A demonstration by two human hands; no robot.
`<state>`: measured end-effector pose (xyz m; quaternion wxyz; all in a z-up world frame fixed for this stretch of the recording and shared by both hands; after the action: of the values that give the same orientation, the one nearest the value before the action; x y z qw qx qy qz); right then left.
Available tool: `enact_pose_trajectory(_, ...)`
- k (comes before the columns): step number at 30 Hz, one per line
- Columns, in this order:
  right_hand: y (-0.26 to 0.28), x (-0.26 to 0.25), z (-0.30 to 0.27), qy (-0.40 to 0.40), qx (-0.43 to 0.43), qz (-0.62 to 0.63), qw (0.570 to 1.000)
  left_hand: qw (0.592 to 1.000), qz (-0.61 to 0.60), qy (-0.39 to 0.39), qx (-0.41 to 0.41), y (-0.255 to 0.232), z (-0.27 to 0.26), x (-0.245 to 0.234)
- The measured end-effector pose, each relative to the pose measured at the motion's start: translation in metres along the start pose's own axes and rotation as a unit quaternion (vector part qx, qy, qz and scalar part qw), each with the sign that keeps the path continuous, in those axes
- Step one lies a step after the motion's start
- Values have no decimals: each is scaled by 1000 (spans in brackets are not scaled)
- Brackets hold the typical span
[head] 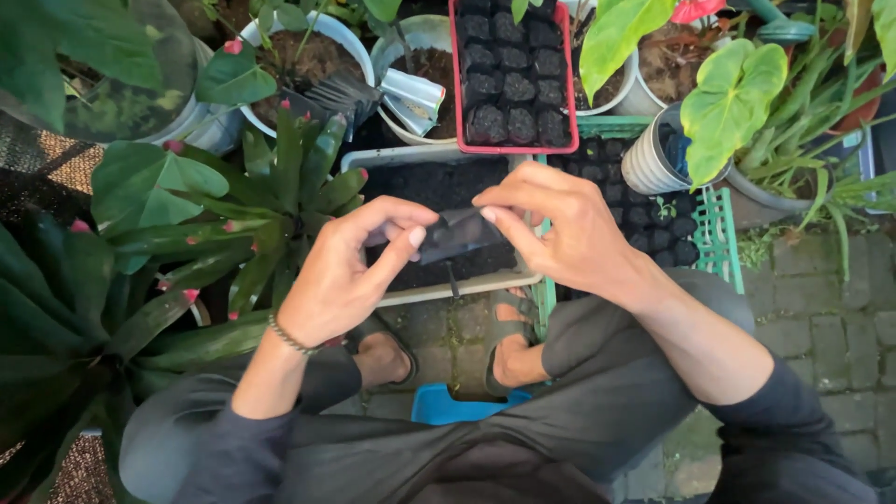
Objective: Filling small black polybags with soil using a small spoon from a larger container in a nursery setting.
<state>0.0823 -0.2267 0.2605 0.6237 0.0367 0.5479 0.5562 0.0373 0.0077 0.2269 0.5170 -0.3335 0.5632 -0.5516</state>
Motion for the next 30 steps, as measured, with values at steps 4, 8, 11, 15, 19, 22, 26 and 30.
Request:
enact_pose_trajectory(4,-15,3,0,-10,3,23,1000,997,68,19,20,-23,16,-7)
enact_pose_trajectory(8,-26,5,-6,-1,22,53,998,984,154,93,-13,-30,29,-4)
enact_pose_trajectory(11,-40,9,-12,2,47,75,996,978,173,112,-13,-27,34,5)
enact_pose_trajectory(15,-60,16,-19,6,104,101,989,985,132,111,-29,-9,34,9)
enact_pose_trajectory(19,-62,23,-17,-11,119,135,984,985,130,92,-61,18,27,5)
enact_pose_trajectory(22,-56,28,-6,-1,97,125,987,984,143,72,-78,32,27,2)
enact_pose_trajectory(26,-59,46,-12,-4,123,134,983,972,189,67,-122,45,24,6)
enact_pose_trajectory(30,-48,56,-21,-33,101,122,987,951,264,67,-144,47,23,13)
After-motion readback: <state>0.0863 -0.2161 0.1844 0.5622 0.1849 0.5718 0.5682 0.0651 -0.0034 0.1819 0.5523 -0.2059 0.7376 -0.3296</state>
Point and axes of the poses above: each hand's wrist, its own z-axis towards the middle knuckle, its own x-axis out of the palm, y = z × x, the point moved 2 cm from there along z, towards the middle knuckle
